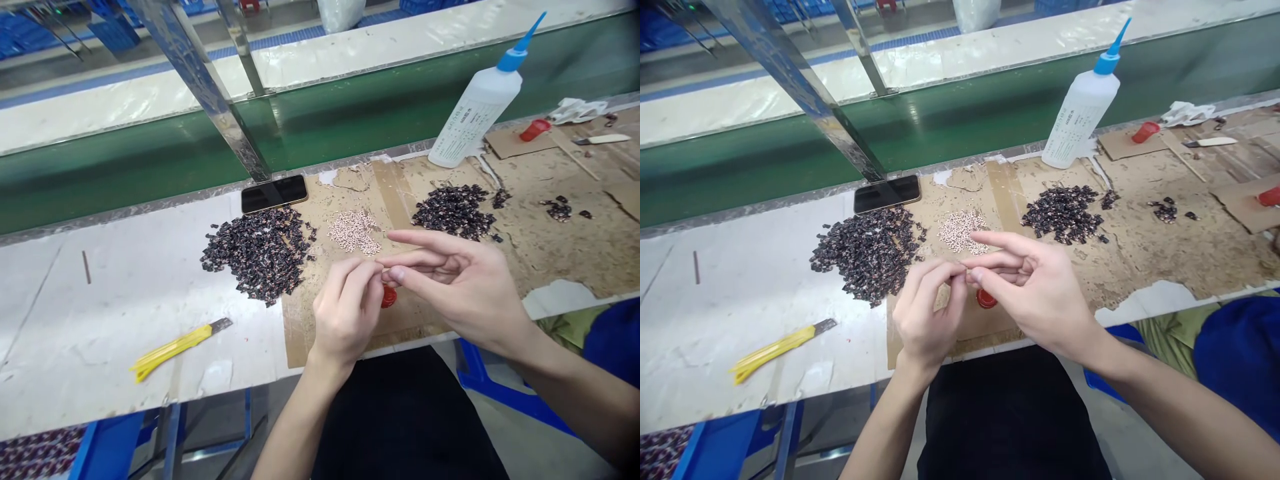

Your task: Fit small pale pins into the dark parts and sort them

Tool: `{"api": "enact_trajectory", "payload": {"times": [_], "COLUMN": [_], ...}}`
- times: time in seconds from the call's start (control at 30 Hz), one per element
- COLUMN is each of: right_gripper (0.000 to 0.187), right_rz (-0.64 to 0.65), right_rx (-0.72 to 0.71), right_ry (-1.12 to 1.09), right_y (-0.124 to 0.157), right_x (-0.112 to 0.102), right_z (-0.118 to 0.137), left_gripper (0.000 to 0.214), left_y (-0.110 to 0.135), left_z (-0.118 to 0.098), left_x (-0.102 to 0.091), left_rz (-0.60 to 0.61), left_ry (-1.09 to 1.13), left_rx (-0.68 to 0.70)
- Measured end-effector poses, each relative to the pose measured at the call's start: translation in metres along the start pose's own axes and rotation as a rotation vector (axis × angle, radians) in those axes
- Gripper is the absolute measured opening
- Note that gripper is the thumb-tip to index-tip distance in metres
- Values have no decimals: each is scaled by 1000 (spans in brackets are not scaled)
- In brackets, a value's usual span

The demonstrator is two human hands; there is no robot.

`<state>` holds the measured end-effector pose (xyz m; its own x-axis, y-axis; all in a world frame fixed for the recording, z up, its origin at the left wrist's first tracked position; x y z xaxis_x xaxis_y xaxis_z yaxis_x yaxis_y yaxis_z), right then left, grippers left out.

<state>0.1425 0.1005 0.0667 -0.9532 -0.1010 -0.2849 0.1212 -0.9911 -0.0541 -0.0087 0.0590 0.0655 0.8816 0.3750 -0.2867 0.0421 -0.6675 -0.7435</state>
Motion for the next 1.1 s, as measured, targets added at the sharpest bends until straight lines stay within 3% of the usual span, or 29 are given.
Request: {"api": "enact_trajectory", "payload": {"times": [0.13, 0.27, 0.57, 0.97, 1.1], "right_gripper": [27, 10, 17, 10, 11], "right_rz": [36, 92, 203, 250, 221], "right_rx": [2, -73, -217, -207, -223], "right_ry": [-120, -155, -165, -42, 48], "right_y": [1, 1, 8, 31, 33], "right_x": [5, 9, 7, 7, 0], "right_z": [-2, -1, 0, -18, -30], "left_gripper": [18, 14, 8, 20, 23], "left_y": [3, 9, 25, 33, 40], "left_z": [4, 6, 5, -11, -6], "left_x": [-2, -1, 3, 1, -2], "left_rz": [-71, -67, -85, -6, -2], "left_ry": [160, 306, 558, 337, 322], "left_rx": [-167, -326, -643, -398, -462]}}
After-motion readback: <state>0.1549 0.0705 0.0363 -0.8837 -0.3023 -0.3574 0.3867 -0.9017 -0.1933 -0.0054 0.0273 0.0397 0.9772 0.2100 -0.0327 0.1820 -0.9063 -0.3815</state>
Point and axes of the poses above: each hand's wrist, its own y-axis away from the middle knuckle, its own x-axis out of the palm, z = x × y, the point moved 7 cm from there along -y, towards the middle knuckle, and after that the axes turned 9 degrees about y, right-handed, at the moved point
